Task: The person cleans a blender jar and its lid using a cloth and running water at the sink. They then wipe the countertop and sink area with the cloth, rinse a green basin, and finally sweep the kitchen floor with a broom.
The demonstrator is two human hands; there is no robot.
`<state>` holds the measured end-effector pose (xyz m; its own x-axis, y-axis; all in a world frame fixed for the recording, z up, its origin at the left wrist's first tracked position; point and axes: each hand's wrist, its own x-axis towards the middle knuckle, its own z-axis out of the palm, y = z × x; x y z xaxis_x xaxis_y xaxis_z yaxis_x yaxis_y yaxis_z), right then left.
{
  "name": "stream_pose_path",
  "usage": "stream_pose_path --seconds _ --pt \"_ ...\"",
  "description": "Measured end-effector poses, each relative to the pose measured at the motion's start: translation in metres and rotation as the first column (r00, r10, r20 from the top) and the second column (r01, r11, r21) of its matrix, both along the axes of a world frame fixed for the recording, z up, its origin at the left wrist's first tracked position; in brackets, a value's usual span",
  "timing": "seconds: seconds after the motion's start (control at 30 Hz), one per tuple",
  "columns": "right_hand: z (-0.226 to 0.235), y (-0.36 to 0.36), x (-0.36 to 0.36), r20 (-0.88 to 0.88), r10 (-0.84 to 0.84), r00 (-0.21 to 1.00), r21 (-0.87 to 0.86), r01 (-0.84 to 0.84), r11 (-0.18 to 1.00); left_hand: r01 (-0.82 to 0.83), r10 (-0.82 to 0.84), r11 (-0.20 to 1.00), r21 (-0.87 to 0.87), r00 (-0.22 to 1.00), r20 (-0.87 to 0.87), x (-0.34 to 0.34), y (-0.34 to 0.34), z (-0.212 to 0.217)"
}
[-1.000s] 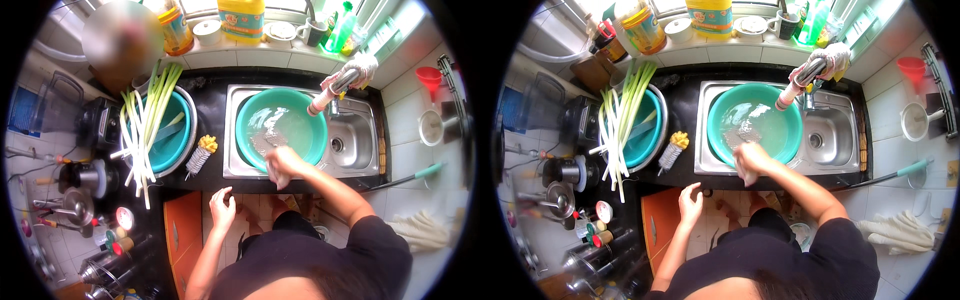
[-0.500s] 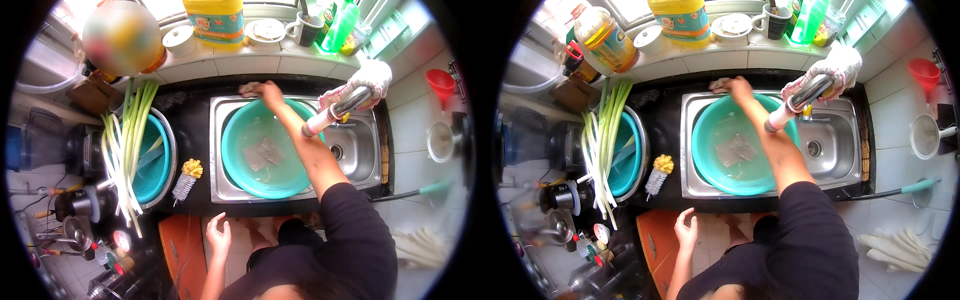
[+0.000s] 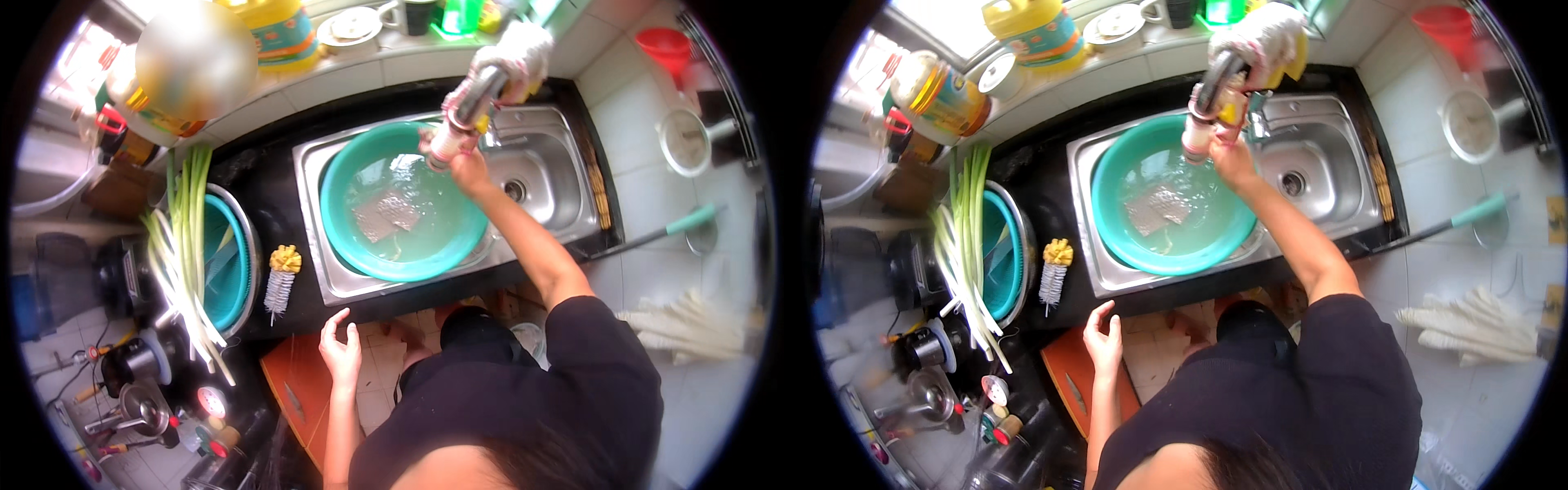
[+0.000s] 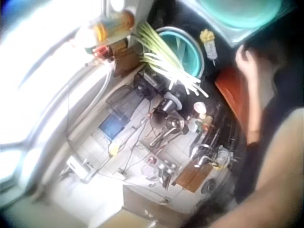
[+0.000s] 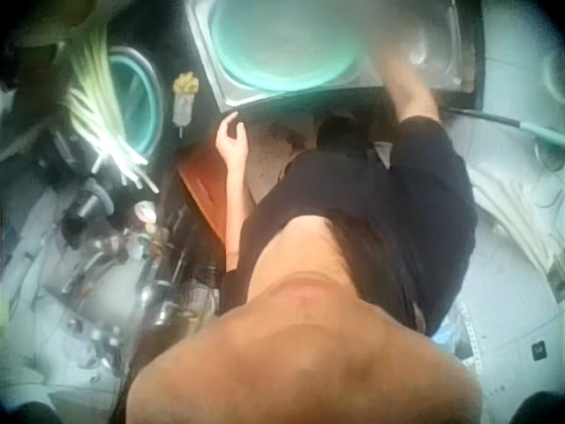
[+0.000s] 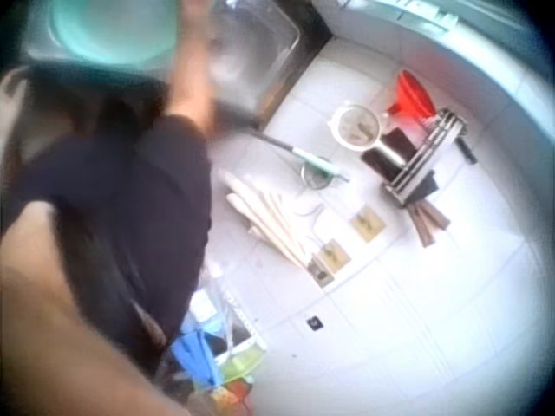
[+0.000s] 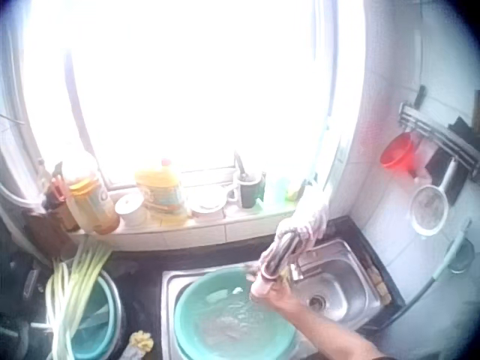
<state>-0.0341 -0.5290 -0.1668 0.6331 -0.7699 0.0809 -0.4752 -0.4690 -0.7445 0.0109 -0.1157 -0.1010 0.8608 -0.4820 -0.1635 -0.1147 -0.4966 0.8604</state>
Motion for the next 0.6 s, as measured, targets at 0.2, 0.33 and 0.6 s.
stream_pose_path --seconds 0.2,0.33,0.6 --pt "0.034 0.069 -0.136 -0.037 -0.004 0.999 -0.345 -0.009 0.939 0.128 -0.128 0.992 -0.013 0.991 0.032 -0.004 0.005 0.007" --pt "-0.011 0.096 -0.198 -0.233 -0.183 0.955 -0.303 0.108 0.947 0.239 -0.240 0.971 0.016 0.971 0.012 -0.010 -0.010 0.020" --pt "0.006 0.078 -0.164 -0.197 -0.184 0.963 -0.212 0.141 0.967 0.371 -0.372 0.928 0.037 0.928 0.016 -0.029 -0.005 0.031"
